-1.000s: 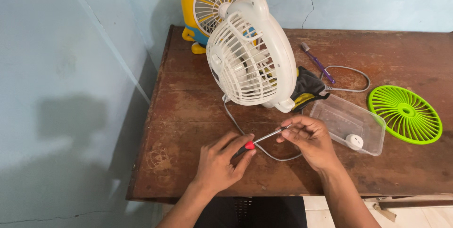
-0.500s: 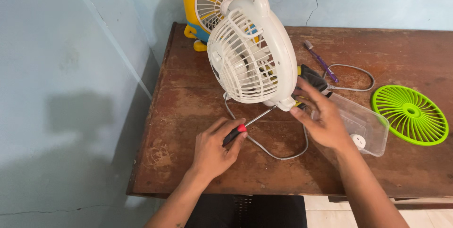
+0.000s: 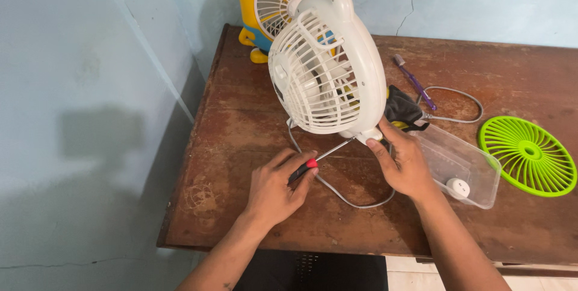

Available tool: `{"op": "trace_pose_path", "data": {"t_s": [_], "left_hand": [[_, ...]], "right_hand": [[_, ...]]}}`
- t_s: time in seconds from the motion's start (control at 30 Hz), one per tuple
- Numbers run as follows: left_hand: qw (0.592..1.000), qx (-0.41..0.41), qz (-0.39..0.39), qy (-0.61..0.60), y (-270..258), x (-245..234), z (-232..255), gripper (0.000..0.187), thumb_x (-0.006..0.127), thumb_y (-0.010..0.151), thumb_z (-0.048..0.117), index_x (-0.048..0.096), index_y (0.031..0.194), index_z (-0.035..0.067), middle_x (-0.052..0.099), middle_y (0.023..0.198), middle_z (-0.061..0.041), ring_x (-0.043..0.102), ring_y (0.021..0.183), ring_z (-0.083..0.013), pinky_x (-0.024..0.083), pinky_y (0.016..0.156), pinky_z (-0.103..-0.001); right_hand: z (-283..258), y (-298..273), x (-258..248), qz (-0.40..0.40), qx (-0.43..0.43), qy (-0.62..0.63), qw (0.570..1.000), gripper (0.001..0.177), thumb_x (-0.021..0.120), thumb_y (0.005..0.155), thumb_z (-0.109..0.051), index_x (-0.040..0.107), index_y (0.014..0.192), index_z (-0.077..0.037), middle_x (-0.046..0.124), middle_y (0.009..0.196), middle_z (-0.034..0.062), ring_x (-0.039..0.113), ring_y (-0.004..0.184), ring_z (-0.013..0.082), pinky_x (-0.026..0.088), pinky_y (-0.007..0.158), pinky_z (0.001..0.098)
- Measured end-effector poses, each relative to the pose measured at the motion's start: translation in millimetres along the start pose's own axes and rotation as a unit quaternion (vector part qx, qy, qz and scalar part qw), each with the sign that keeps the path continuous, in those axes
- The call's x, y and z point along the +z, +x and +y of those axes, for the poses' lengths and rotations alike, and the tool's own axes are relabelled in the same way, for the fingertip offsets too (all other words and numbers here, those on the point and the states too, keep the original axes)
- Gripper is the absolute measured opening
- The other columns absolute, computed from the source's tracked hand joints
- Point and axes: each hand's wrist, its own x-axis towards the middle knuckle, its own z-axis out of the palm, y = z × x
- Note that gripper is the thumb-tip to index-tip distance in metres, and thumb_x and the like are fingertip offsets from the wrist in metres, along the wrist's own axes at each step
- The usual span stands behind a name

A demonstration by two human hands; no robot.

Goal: The person uses a screwdriver to tighten screws on the base and cage of a white electric fan, then attaches a green fan blade to the motor hub. The person rotates the fan to access different screw locations and secures the blade in place.

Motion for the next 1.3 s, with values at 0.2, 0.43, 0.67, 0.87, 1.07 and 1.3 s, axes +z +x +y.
{"op": "trace_pose_path", "data": {"t_s": [0.2, 0.43, 0.67, 0.87, 1.07, 1.3], "left_hand": [[1.0, 0.023, 0.008, -0.006, 0.4, 0.5, 0.9, 0.027, 0.074, 0.092, 0.021, 0.075, 0.117, 0.013, 0.075, 0.097, -0.004, 0.077, 0.078, -0.0197, 0.063, 0.065, -0.033], [0.999, 0.052, 0.01, 0.006, 4.6, 2.8, -2.8, 0.027, 0.075, 0.092, 0.022, 0.076, 0.117, 0.013, 0.076, 0.1, -0.003, 0.077, 0.078, -0.0186, 0.063, 0.064, -0.032], [0.984, 0.149, 0.057, 0.075, 9.7, 1.5, -8.2, 0.023, 0.078, 0.093, 0.027, 0.072, 0.102, 0.007, 0.076, 0.094, -0.008, 0.076, 0.08, -0.0224, 0.062, 0.064, -0.034], [0.998, 0.008, -0.05, 0.041, 20.5, -9.4, -1.2, 0.022, 0.078, 0.091, 0.028, 0.076, 0.099, 0.008, 0.076, 0.074, -0.008, 0.072, 0.055, -0.0213, 0.055, 0.052, -0.036], [0.995, 0.025, -0.041, -0.088, 32.0, -24.0, 9.1, 0.019, 0.079, 0.084, 0.016, 0.07, 0.096, 0.004, 0.077, 0.083, -0.009, 0.079, 0.073, -0.0212, 0.062, 0.065, -0.033], [0.993, 0.099, -0.024, -0.057, 23.5, -22.0, 2.9, 0.021, 0.078, 0.084, 0.012, 0.069, 0.101, 0.002, 0.074, 0.099, -0.009, 0.078, 0.082, -0.0234, 0.063, 0.068, -0.033]], "right_hand": [[-1.8, -3.4, 0.6, 0.011, -0.018, 0.008, 1.0, 0.058, 0.07, 0.094, -0.006, 0.052, 0.148, 0.003, 0.071, 0.125, 0.0233, 0.071, 0.116, 0.0266, 0.05, 0.099, 0.0339], [-5.1, -4.7, 1.4, 0.021, 0.004, 0.037, 0.999, 0.059, 0.075, 0.09, -0.006, 0.056, 0.145, 0.002, 0.072, 0.126, 0.0191, 0.071, 0.115, 0.0239, 0.051, 0.099, 0.033], [-4.3, -5.0, -0.4, 0.023, 0.021, 0.033, 0.999, 0.057, 0.083, 0.08, -0.006, 0.063, 0.133, 0.001, 0.076, 0.12, 0.0158, 0.073, 0.116, 0.0229, 0.054, 0.101, 0.0353], [-4.9, -4.4, 0.5, 0.033, 0.009, 0.024, 0.999, 0.058, 0.088, 0.075, -0.01, 0.064, 0.126, 0.001, 0.075, 0.12, 0.015, 0.072, 0.116, 0.023, 0.054, 0.103, 0.0359], [-12.9, -6.5, 10.1, 0.106, -0.023, -0.022, 0.994, 0.05, 0.087, 0.078, -0.023, 0.05, 0.103, 0.0, 0.069, 0.107, 0.0128, 0.07, 0.099, 0.0243, 0.056, 0.086, 0.035], [-11.7, -12.7, 18.8, 0.101, -0.092, -0.288, 0.948, 0.03, 0.078, 0.089, -0.029, 0.061, 0.083, -0.004, 0.063, 0.076, 0.0122, 0.063, 0.067, 0.031, 0.047, 0.058, 0.0407]]}}
